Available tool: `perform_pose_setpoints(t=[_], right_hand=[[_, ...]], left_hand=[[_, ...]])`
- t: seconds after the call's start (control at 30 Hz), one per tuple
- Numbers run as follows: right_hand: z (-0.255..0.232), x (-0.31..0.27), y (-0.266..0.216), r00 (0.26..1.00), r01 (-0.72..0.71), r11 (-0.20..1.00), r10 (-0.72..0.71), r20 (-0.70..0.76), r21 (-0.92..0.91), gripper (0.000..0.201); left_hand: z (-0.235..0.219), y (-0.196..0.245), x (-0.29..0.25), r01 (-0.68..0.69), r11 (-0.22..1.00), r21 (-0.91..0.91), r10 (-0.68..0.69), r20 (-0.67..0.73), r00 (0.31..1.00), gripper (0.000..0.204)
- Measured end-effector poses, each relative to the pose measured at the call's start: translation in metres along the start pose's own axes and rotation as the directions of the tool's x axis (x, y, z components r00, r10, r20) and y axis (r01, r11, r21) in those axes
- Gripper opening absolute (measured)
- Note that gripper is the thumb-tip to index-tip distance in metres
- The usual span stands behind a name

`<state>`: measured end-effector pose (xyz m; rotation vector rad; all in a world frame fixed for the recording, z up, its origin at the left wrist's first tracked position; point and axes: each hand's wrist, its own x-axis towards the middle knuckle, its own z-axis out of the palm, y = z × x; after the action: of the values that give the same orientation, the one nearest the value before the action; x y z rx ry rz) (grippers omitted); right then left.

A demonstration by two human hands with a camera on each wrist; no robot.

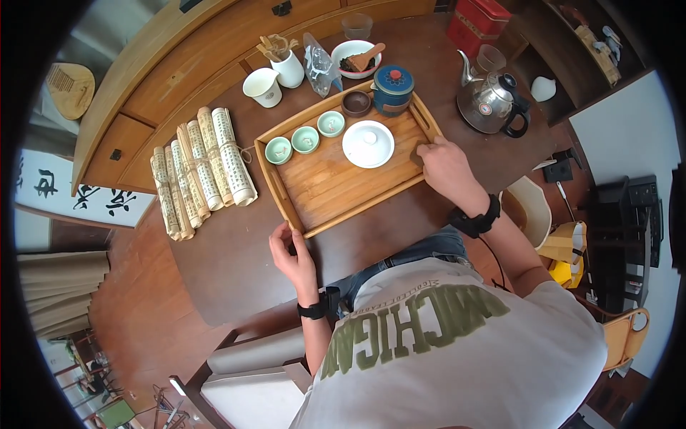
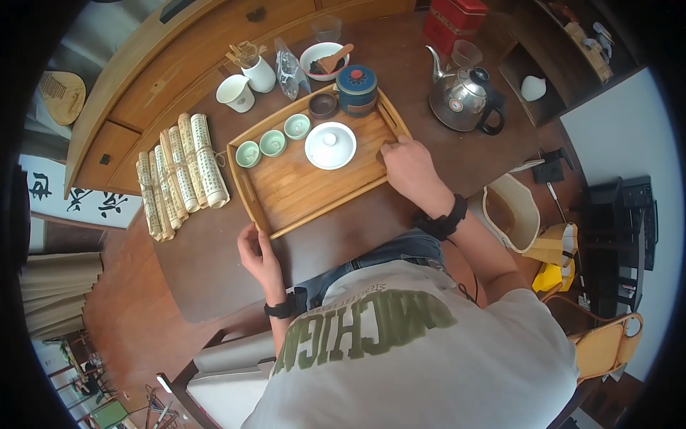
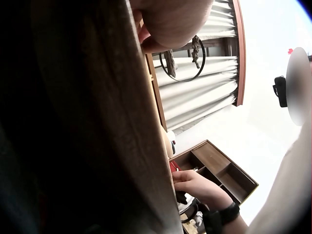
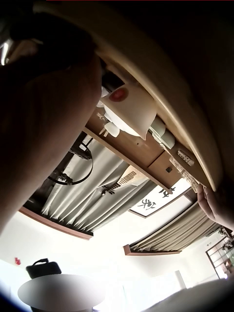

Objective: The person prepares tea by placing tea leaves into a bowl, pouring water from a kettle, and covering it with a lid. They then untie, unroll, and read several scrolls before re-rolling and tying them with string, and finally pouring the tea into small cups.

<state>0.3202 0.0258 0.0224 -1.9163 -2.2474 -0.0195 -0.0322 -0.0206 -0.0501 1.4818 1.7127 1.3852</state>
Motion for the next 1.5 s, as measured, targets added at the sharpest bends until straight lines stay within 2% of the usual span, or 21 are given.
perform_pose_setpoints(t=[0.17,0.27,0.4,0.5,0.7,0.8,0.9,1.0,1.1,1.2,1.3,1.4,1.5], right_hand=[[-0.026,0.014,0.029,0.980,0.063,0.955,-0.115,0.165,0.289,0.027],[-0.023,0.028,0.034,0.974,0.210,0.899,-0.225,-0.004,0.384,0.023],[0.000,0.030,0.034,0.922,0.337,0.829,-0.386,0.020,0.446,0.028],[-0.001,0.019,0.031,0.902,0.344,0.808,-0.426,0.072,0.479,0.029],[-0.009,0.013,0.036,0.909,0.287,0.854,-0.386,0.159,0.433,0.027],[-0.012,0.015,0.031,0.928,0.254,0.913,-0.323,0.185,0.319,0.027],[-0.012,0.015,0.023,0.957,0.273,0.919,-0.291,0.021,0.283,0.027],[-0.026,0.014,0.013,0.957,0.255,0.873,-0.290,0.024,0.416,0.025],[-0.022,0.015,0.016,0.920,0.300,0.837,-0.380,0.091,0.458,0.022],[-0.012,0.016,0.019,0.937,0.168,0.863,-0.290,0.194,0.476,0.022],[0.007,0.022,0.032,0.963,0.051,0.849,-0.181,0.198,0.526,0.023],[0.014,0.027,0.036,0.983,0.032,0.882,-0.113,0.145,0.470,0.020],[0.003,0.031,0.027,0.961,0.270,0.929,-0.277,-0.008,0.253,0.016]], left_hand=[[0.001,0.000,0.000,-0.004,1.000,-0.027,0.003,-0.013,1.000,0.022],[0.000,0.002,0.000,-0.010,1.000,0.010,0.010,-0.008,1.000,0.023],[0.000,0.000,0.000,-0.006,1.000,0.016,0.006,-0.008,1.000,0.023],[0.001,0.001,0.000,-0.004,1.000,0.016,0.004,-0.011,1.000,0.023],[0.001,-0.003,0.000,-0.001,1.000,0.015,0.001,-0.002,1.000,0.023],[0.000,-0.002,-0.001,0.000,1.000,0.015,0.000,0.002,1.000,0.023],[0.001,-0.001,0.000,0.000,1.000,0.004,0.000,-0.004,1.000,0.023],[0.000,-0.001,-0.001,0.000,1.000,0.016,0.000,-0.003,1.000,0.023],[0.000,0.000,0.000,-0.004,1.000,0.021,0.004,0.001,1.000,0.022],[0.001,0.001,0.000,-0.002,1.000,0.003,0.002,-0.009,1.000,0.022],[0.002,0.003,0.000,-0.001,1.000,-0.014,0.001,-0.030,1.000,0.022],[0.003,0.001,0.000,-0.001,1.000,-0.022,0.001,-0.031,1.000,0.022],[0.003,0.001,0.000,-0.003,1.000,-0.014,0.002,-0.028,1.000,0.021]])
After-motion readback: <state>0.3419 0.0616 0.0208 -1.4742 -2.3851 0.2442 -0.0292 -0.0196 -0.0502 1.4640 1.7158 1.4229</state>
